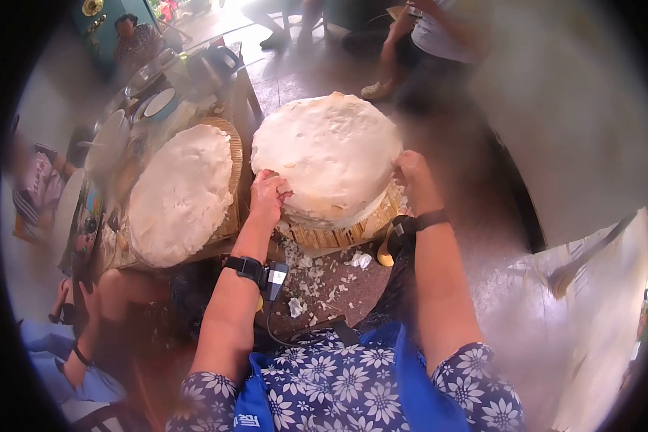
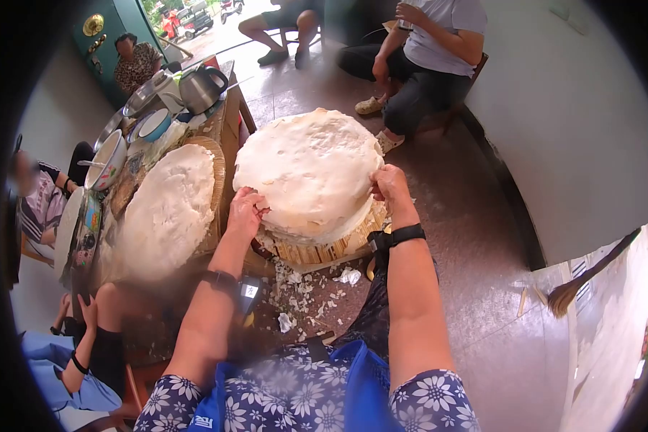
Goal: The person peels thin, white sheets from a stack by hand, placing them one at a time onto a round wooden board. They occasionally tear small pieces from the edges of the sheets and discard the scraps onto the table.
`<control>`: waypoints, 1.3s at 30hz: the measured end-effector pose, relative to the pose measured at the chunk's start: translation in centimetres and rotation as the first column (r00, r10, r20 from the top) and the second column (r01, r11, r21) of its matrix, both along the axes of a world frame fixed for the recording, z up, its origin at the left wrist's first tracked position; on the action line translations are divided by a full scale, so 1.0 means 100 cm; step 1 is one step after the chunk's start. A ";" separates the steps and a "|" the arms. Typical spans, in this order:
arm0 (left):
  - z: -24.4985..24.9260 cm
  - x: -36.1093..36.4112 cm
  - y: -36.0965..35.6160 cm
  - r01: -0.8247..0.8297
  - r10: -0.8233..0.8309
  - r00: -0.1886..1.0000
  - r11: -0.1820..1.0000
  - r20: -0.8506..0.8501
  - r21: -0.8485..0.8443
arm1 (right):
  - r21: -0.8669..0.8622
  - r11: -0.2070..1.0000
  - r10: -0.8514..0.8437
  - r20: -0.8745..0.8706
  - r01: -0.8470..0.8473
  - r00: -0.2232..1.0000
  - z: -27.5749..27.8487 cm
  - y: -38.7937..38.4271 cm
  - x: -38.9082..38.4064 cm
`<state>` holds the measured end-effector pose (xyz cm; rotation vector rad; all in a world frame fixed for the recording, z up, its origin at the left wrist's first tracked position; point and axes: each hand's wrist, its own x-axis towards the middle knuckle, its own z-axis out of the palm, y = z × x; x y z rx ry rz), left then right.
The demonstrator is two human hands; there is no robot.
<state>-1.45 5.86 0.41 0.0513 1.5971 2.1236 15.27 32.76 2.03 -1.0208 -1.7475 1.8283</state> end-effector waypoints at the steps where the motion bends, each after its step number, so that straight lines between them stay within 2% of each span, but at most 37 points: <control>1: 0.005 0.002 0.002 0.002 -0.002 1.000 1.000 -0.029 -0.001 | -0.002 1.000 0.010 -0.057 -0.010 0.998 0.002 -0.002 0.004; 3: 0.015 0.008 0.003 0.018 -0.017 0.997 1.000 -0.079 0.013 | -0.006 1.000 0.028 -0.171 -0.030 0.985 0.005 -0.004 0.010; 5: 0.027 0.017 0.003 0.042 -0.036 0.993 0.998 -0.117 0.045 | -0.034 0.999 -0.002 -0.149 -0.003 0.989 0.014 -0.009 0.011; 8: 0.018 0.026 0.004 -0.095 0.089 0.988 0.995 -0.123 -0.043 | -0.059 0.998 -0.010 -0.130 0.002 0.991 0.015 -0.010 0.011; 11: -0.021 0.012 -0.005 -0.022 0.030 0.999 0.983 0.041 -0.181 | -0.020 1.000 -0.002 -0.048 0.001 0.999 0.009 -0.004 0.004; 16: -0.007 0.013 0.000 0.013 -0.005 0.999 0.974 0.035 -0.228 | 0.069 0.997 -0.039 0.063 0.034 0.997 -0.010 0.008 -0.007; 19: -0.003 0.016 0.004 0.013 -0.002 0.999 0.968 0.043 -0.250 | 0.066 0.995 -0.084 0.067 0.080 0.994 -0.020 0.017 -0.010; 22: -0.001 0.017 0.009 0.042 -0.036 0.999 0.961 0.028 -0.272 | 0.033 0.997 -0.068 0.000 0.068 0.998 -0.029 0.023 -0.010; 25: -0.002 0.016 0.011 0.072 -0.070 0.997 0.953 0.020 -0.293 | 0.053 0.993 -0.109 0.079 0.106 0.991 -0.025 0.027 -0.010; 28: -0.009 0.011 0.008 0.107 -0.104 0.994 0.952 0.027 -0.286 | 0.060 0.992 -0.112 0.057 0.109 0.992 -0.041 0.038 -0.013; 33: -0.012 0.019 0.001 0.042 -0.025 0.998 0.960 0.062 -0.278 | 0.386 0.922 -0.031 0.169 -0.037 0.985 -0.097 0.081 -0.030; 34: -0.011 0.023 0.002 0.007 0.010 0.998 0.956 0.056 -0.294 | 0.407 0.913 -0.046 0.195 -0.038 0.980 -0.092 0.080 -0.026; 36: -0.017 0.027 0.002 -0.032 0.045 0.998 0.960 0.040 -0.278 | 0.349 0.937 -0.103 0.291 -0.006 0.951 -0.039 0.050 -0.014; 37: -0.022 0.028 0.001 -0.036 0.043 0.999 0.960 0.019 -0.276 | 0.361 0.929 -0.160 0.207 0.077 0.965 -0.034 0.041 -0.009; 38: -0.024 0.029 0.003 -0.039 0.050 0.998 0.948 0.026 -0.316 | 0.307 0.948 -0.139 0.165 0.082 0.976 -0.043 0.045 -0.013; 39: -0.024 0.033 0.002 -0.017 0.025 0.999 0.961 0.024 -0.277 | 0.406 0.914 -0.124 0.205 0.031 0.971 -0.044 0.049 -0.012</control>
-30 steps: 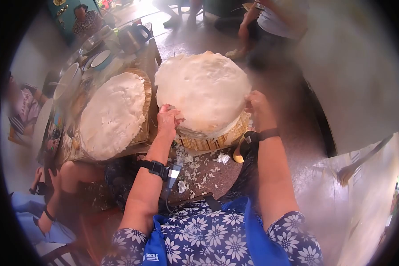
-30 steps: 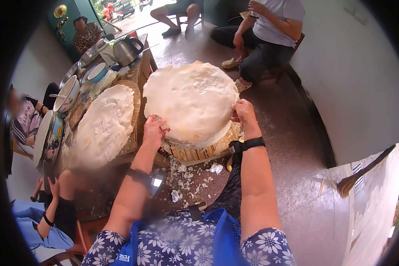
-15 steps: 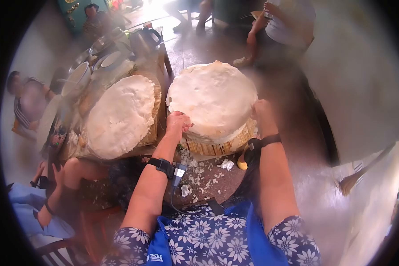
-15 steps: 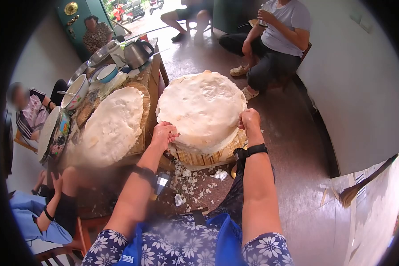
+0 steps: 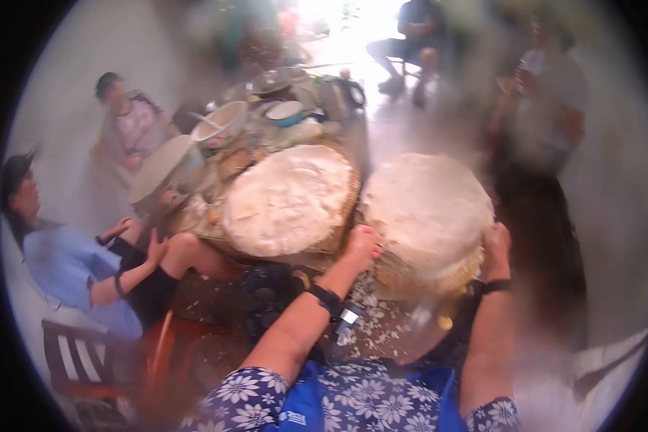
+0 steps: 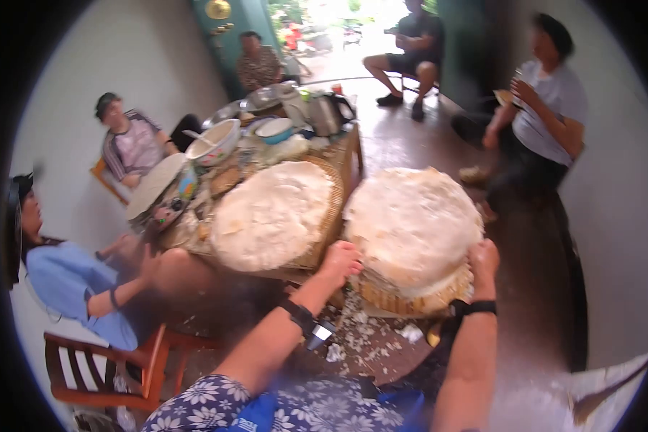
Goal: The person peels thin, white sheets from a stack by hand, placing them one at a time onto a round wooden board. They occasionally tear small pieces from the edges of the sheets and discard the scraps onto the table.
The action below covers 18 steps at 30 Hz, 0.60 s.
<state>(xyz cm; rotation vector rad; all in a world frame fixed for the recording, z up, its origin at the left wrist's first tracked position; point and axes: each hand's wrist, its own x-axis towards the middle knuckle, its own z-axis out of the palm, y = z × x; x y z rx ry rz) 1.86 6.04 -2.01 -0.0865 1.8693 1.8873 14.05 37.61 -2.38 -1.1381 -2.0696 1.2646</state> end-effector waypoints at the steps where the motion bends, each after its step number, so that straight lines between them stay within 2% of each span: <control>1: 0.004 0.006 0.002 0.015 -0.015 1.000 1.000 -0.011 -0.009 | 0.057 0.998 0.032 -0.001 -0.032 0.999 -0.002 0.002 0.001; 2: 0.013 0.014 0.003 0.022 -0.022 0.999 1.000 -0.039 0.005 | 0.009 1.000 0.013 -0.147 -0.012 0.989 -0.027 0.013 -0.005; 4: 0.025 0.025 0.002 0.139 -0.129 0.985 0.987 -0.118 0.078 | 0.097 0.995 -0.015 -0.024 0.017 1.000 -0.025 0.016 -0.003; 7: 0.047 0.035 -0.009 0.269 -0.238 0.955 0.946 -0.177 0.179 | 0.365 0.931 -0.015 -0.017 0.021 1.000 -0.031 0.022 0.000; 10: 0.077 0.040 -0.031 0.234 -0.205 0.969 0.937 -0.136 0.260 | 0.301 0.953 -0.050 0.068 0.027 0.996 0.000 0.004 0.006; 11: 0.083 0.038 -0.042 0.207 -0.159 0.966 0.947 -0.203 0.245 | 0.375 0.927 -0.040 0.043 0.021 0.998 -0.007 0.007 0.003; 13: 0.104 0.034 -0.072 0.095 -0.043 0.974 0.969 -0.223 0.230 | 0.399 0.917 -0.027 0.004 0.023 1.000 -0.002 0.003 -0.002; 14: 0.106 0.028 -0.091 0.029 0.049 0.963 0.959 -0.265 0.281 | 0.415 0.909 -0.025 -0.006 0.026 1.000 0.000 0.002 -0.002; 15: 0.111 0.022 -0.113 -0.078 0.150 0.946 0.965 -0.286 0.249 | 0.473 0.881 0.024 -0.087 0.020 0.996 -0.002 0.002 -0.004; 17: 0.118 0.015 -0.159 -0.289 0.360 0.858 0.928 -0.367 0.235 | 0.484 0.875 0.096 -0.160 -0.007 0.982 -0.011 0.001 -0.013; 18: 0.116 0.011 -0.183 -0.357 0.452 0.816 0.885 -0.360 0.299 | 0.487 0.873 0.135 -0.205 -0.019 0.969 -0.013 -0.002 -0.018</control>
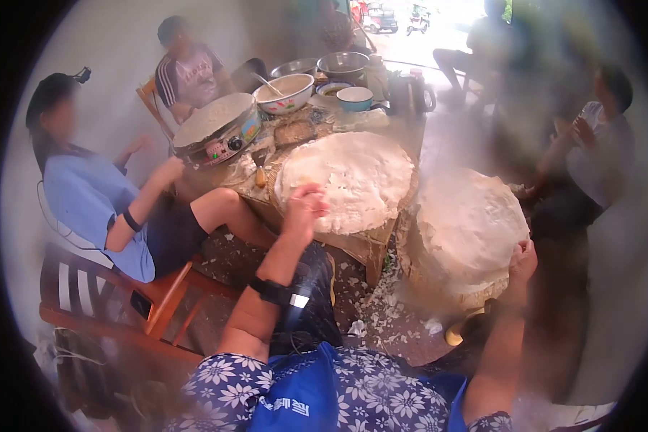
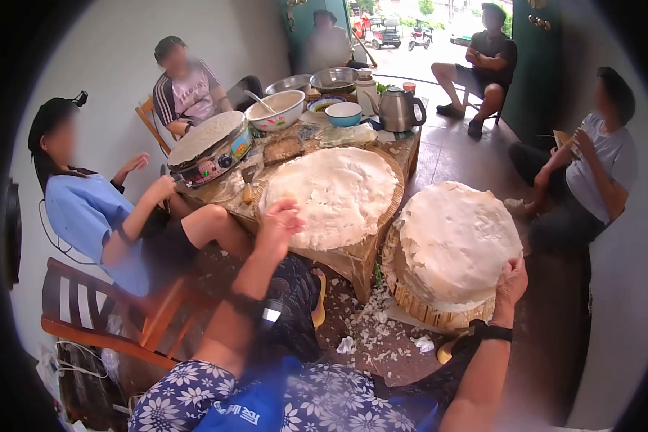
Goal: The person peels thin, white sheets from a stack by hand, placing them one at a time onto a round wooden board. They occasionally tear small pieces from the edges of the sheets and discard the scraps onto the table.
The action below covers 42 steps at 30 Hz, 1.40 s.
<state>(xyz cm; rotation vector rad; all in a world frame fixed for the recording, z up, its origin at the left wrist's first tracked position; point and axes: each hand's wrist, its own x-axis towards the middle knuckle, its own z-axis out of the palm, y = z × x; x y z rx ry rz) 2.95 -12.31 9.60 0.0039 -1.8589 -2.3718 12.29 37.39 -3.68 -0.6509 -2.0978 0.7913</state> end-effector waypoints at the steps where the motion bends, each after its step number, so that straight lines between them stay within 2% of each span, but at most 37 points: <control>1: 0.003 0.001 -0.020 -0.099 0.099 0.995 0.995 0.024 0.010 | -0.003 0.999 0.047 -0.026 -0.047 0.999 -0.001 -0.005 -0.004; 3: -0.009 -0.008 -0.059 -0.272 0.271 0.961 0.962 0.046 0.006 | -0.004 0.989 0.146 -0.080 -0.146 0.986 0.001 -0.025 -0.012; 4: -0.013 -0.011 -0.074 -0.302 0.302 0.952 0.953 0.048 -0.010 | -0.124 0.966 0.215 -0.090 -0.225 0.973 0.002 -0.038 -0.017; 6: -0.022 -0.014 -0.095 -0.308 0.301 0.945 0.951 0.128 0.036 | -0.353 0.861 0.344 -0.128 -0.367 0.930 0.004 -0.069 -0.025; 8: -0.025 -0.015 -0.102 -0.262 0.256 0.951 0.965 0.176 0.016 | -0.540 0.725 0.458 -0.085 -0.427 0.885 0.030 -0.116 -0.020; 10: -0.029 -0.017 -0.104 -0.216 0.211 0.954 0.976 0.214 0.001 | -0.585 0.632 0.563 -0.104 -0.508 0.820 0.035 -0.153 -0.026; 12: -0.034 -0.021 -0.105 -0.167 0.164 0.957 0.986 0.241 -0.007 | -0.599 0.500 0.692 -0.159 -0.626 0.704 0.043 -0.185 -0.029; 16: -0.038 -0.024 -0.107 -0.140 0.141 0.957 0.990 0.253 -0.021 | -0.719 0.209 0.746 -0.321 -0.663 0.583 0.053 -0.236 -0.047; 19: -0.034 -0.022 -0.108 -0.104 0.120 0.954 0.992 0.274 -0.073 | -0.749 0.288 0.730 -0.231 -0.596 0.643 0.079 -0.262 -0.051; 22: -0.035 -0.022 -0.108 -0.077 0.088 0.964 0.996 0.253 -0.050 | -0.807 0.321 0.679 -0.170 -0.497 0.714 0.074 -0.275 -0.066; 23: -0.035 -0.022 -0.107 -0.087 0.092 0.966 0.996 0.243 -0.031 | -0.818 0.299 0.673 -0.185 -0.492 0.716 0.071 -0.276 -0.068; 30: -0.034 -0.022 -0.107 -0.068 0.052 0.978 0.995 0.204 0.071 | -0.819 0.389 0.532 -0.174 -0.422 0.829 0.072 -0.276 -0.081; 33: -0.031 -0.022 -0.111 -0.057 0.040 0.976 0.996 0.214 0.075 | -0.837 0.299 0.583 -0.220 -0.458 0.783 0.082 -0.269 -0.088; 36: -0.029 -0.023 -0.110 -0.046 0.020 0.975 0.993 0.220 0.111 | -0.838 0.317 0.638 -0.159 -0.444 0.754 0.091 -0.264 -0.095; 39: -0.025 -0.021 -0.104 -0.048 0.016 0.977 0.988 0.212 0.146 | -0.806 0.361 0.645 -0.147 -0.469 0.749 0.095 -0.261 -0.097; 42: -0.026 -0.023 -0.105 -0.068 0.042 0.983 0.988 0.179 0.142 | -0.745 0.486 0.601 -0.095 -0.458 0.793 0.096 -0.263 -0.098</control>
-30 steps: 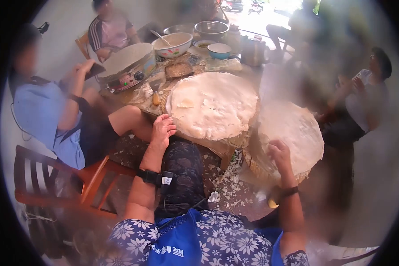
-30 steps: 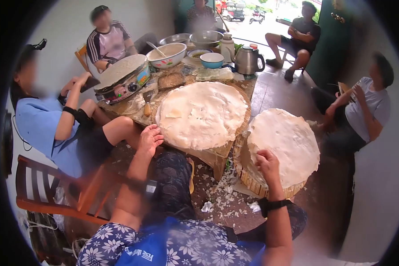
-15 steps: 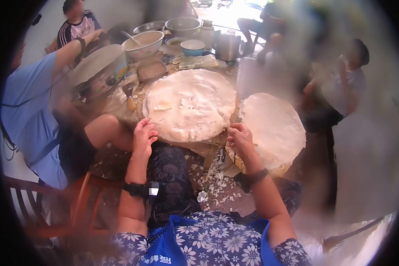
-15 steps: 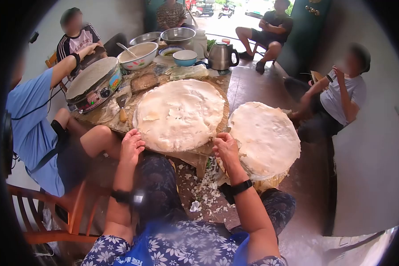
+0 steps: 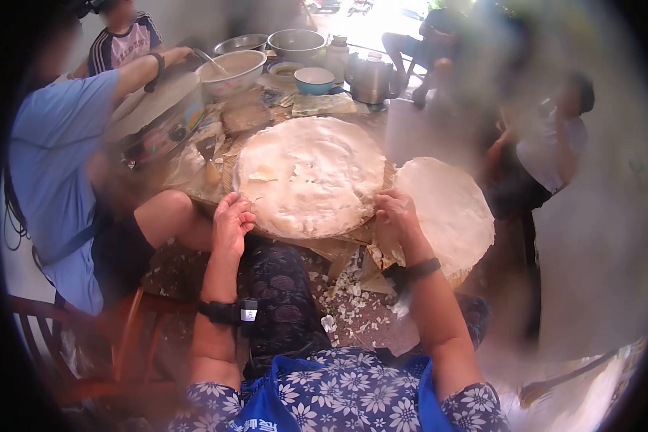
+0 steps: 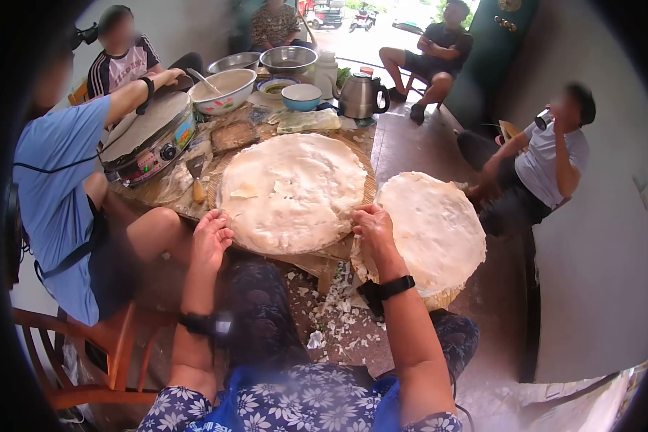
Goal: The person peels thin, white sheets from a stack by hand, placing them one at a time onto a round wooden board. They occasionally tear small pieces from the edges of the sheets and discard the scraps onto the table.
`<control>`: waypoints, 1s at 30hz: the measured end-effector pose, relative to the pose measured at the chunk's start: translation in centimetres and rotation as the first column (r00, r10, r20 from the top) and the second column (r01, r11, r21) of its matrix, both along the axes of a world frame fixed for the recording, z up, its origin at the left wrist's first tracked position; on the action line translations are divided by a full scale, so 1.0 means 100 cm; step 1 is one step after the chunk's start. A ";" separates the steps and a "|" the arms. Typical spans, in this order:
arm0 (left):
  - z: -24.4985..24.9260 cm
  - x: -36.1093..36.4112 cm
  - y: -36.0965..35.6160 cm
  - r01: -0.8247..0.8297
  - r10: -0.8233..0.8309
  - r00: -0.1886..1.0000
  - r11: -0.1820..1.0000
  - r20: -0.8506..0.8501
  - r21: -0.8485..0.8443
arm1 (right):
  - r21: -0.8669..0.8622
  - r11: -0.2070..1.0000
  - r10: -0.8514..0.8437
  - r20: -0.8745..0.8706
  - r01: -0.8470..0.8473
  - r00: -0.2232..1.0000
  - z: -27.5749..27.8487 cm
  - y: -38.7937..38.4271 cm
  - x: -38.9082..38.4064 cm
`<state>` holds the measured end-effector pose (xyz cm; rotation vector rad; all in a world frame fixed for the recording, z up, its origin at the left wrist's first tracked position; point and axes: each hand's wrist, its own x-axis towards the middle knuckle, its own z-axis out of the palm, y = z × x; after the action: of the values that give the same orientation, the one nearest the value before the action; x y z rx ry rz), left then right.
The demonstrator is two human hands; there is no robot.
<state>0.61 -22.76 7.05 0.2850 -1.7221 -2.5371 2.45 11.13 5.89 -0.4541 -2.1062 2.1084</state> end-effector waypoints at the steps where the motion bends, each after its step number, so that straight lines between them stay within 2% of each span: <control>1: 0.000 0.000 0.001 -0.011 0.010 1.000 1.000 -0.015 -0.011 | -0.018 1.000 -0.002 0.006 0.003 1.000 0.000 0.001 -0.001; 4: 0.000 -0.001 0.002 -0.055 0.055 0.998 0.998 -0.005 -0.007 | -0.071 0.997 0.006 0.023 -0.004 1.000 0.002 0.008 -0.005; 9: 0.000 -0.001 0.004 -0.029 0.029 1.000 0.999 -0.003 0.019 | -0.151 0.988 0.014 0.028 -0.010 0.999 0.011 0.015 -0.009; 15: -0.003 -0.003 0.005 -0.021 0.022 1.000 0.998 -0.016 0.055 | -0.437 0.899 0.014 -0.063 -0.040 0.998 0.005 0.017 -0.025; 18: 0.000 0.000 0.008 -0.043 0.044 0.999 0.998 -0.012 0.039 | -0.417 0.906 0.041 -0.076 -0.069 0.996 0.001 0.019 -0.035; 21: 0.002 0.000 0.010 -0.037 0.037 0.999 0.999 -0.019 0.013 | -0.335 0.926 0.178 -0.022 -0.175 0.984 0.009 0.021 -0.039; 24: 0.001 -0.006 0.008 0.014 -0.015 1.000 0.999 -0.026 -0.040 | -0.202 0.970 0.130 -0.040 -0.136 0.991 0.021 0.011 -0.040; 27: 0.006 -0.008 0.009 0.027 -0.033 0.998 0.994 -0.052 -0.108 | -0.256 0.961 0.087 -0.092 -0.108 0.992 0.031 0.007 -0.031; 30: 0.010 -0.014 0.009 0.023 -0.035 0.997 0.984 -0.069 -0.175 | -0.345 0.920 0.132 -0.168 -0.184 0.977 0.025 0.012 -0.023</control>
<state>-0.81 -21.84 8.08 0.1575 -1.9177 -2.3631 0.18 12.37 8.36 -0.1624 -1.7342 2.5479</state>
